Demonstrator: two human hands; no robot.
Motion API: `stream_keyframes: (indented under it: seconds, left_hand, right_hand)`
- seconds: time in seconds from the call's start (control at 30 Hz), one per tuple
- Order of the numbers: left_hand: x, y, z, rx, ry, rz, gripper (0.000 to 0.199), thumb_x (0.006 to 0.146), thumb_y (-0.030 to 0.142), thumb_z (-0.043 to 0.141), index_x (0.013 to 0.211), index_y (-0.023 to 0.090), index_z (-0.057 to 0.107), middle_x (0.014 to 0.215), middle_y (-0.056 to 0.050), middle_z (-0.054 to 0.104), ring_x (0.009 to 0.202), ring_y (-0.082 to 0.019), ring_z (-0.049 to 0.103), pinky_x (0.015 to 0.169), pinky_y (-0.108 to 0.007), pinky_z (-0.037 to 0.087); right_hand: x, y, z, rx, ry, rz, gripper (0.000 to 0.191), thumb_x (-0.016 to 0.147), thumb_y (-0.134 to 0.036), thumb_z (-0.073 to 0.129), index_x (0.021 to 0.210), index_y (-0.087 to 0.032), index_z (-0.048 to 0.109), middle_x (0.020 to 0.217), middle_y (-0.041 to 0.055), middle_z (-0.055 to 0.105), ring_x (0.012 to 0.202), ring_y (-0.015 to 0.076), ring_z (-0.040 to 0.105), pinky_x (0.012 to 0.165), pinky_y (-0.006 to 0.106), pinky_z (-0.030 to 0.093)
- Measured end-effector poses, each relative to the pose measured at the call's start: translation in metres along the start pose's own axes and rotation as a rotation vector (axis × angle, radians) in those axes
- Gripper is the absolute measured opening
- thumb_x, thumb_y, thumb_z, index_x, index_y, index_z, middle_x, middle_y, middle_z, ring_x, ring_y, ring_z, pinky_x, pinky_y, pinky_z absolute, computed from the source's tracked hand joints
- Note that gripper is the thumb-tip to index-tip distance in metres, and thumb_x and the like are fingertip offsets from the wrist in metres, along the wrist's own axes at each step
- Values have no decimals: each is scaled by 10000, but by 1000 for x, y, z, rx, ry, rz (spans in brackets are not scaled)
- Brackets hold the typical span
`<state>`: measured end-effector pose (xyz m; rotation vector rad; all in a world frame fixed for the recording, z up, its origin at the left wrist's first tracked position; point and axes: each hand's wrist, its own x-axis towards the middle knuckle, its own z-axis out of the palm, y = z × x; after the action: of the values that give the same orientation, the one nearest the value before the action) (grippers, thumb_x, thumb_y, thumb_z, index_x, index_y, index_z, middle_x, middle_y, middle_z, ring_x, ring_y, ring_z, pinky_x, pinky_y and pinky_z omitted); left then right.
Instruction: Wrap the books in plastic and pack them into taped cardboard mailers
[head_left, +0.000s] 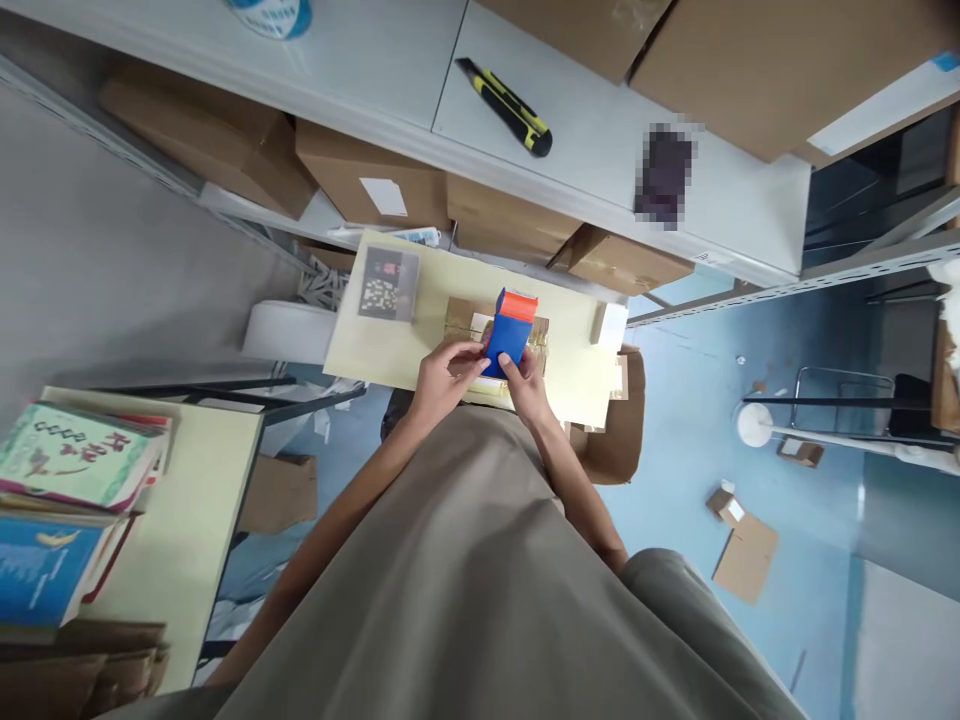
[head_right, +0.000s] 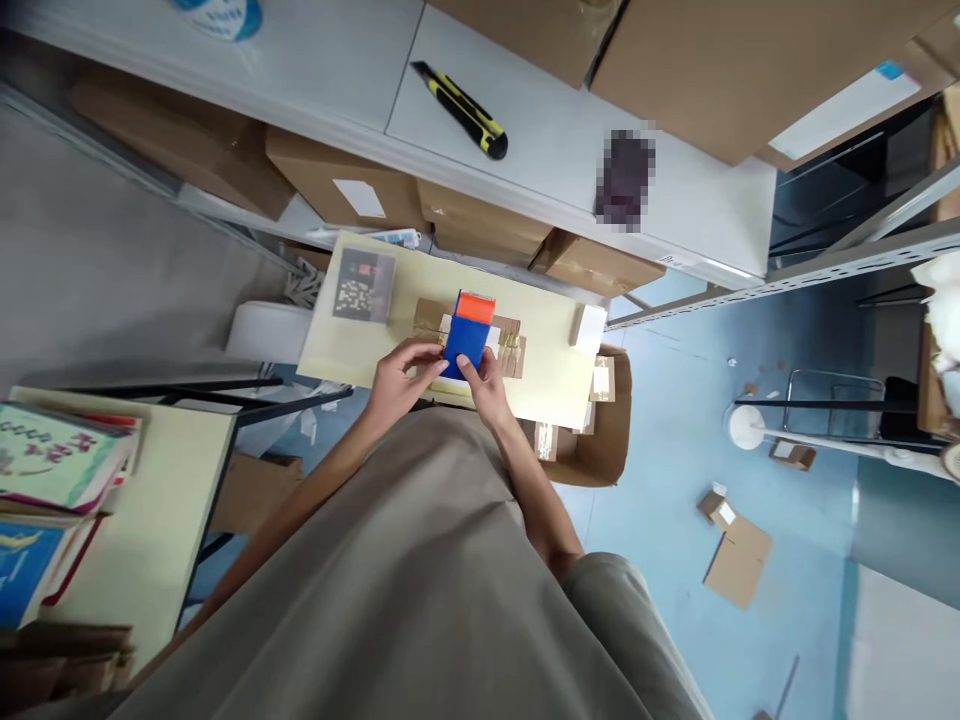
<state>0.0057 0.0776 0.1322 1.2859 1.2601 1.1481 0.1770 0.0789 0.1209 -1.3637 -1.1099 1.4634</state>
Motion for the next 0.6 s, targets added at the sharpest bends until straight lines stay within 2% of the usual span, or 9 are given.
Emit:
stream_keyframes:
  seconds: [0.1, 0.3, 0.4, 0.5, 0.6]
  left_hand:
    - [-2, 4, -3, 18, 8, 9, 311, 953, 488, 771, 1116, 223, 786, 1115, -73, 782, 982, -219, 766, 912, -352, 643]
    - [-5, 4, -15, 144, -118, -19, 265, 975, 454, 720, 1109, 238, 796, 1110, -70, 794, 980, -222, 739, 873, -354, 627]
    - [-5, 1, -23, 195, -141, -12, 251, 960, 440, 731, 1105, 245, 793, 1102, -75, 784, 1010, -230, 727, 853, -347, 614]
    - [1, 4, -34, 167, -91, -26, 410, 940, 471, 759, 1277, 238, 735, 1230, -93, 749, 1027, -218, 725, 841, -330, 606]
    - [13, 14, -47, 173, -44, 17, 594, 915, 514, 795, 1425, 246, 654, 1373, -113, 693, 1118, -226, 710, 888, -333, 602]
  right_hand:
    - [-5, 0, 3, 10, -40, -3, 694, 954, -786, 604, 1399, -253, 588, 1329, 96, 739, 1301, 285, 661, 1132, 447, 558]
    - [-6, -6, 3, -51, -76, 6, 715, 953, -826, 576, 1355, -236, 623, 1209, 78, 749, 1184, 276, 669, 1101, 435, 552]
    - [-9, -8, -2, -129, -111, -22, 684, 948, -812, 610, 1318, -238, 624, 1174, 80, 735, 1106, 271, 667, 1050, 430, 564]
    - [-14, -10, -9, -204, -181, -33, 623, 966, -777, 618, 1271, -233, 617, 1153, 82, 710, 1028, 257, 660, 980, 420, 574]
    - [-20, -11, -18, -313, -236, -51, 593, 976, -757, 613, 1236, -225, 593, 1141, 85, 686, 967, 246, 640, 905, 406, 568]
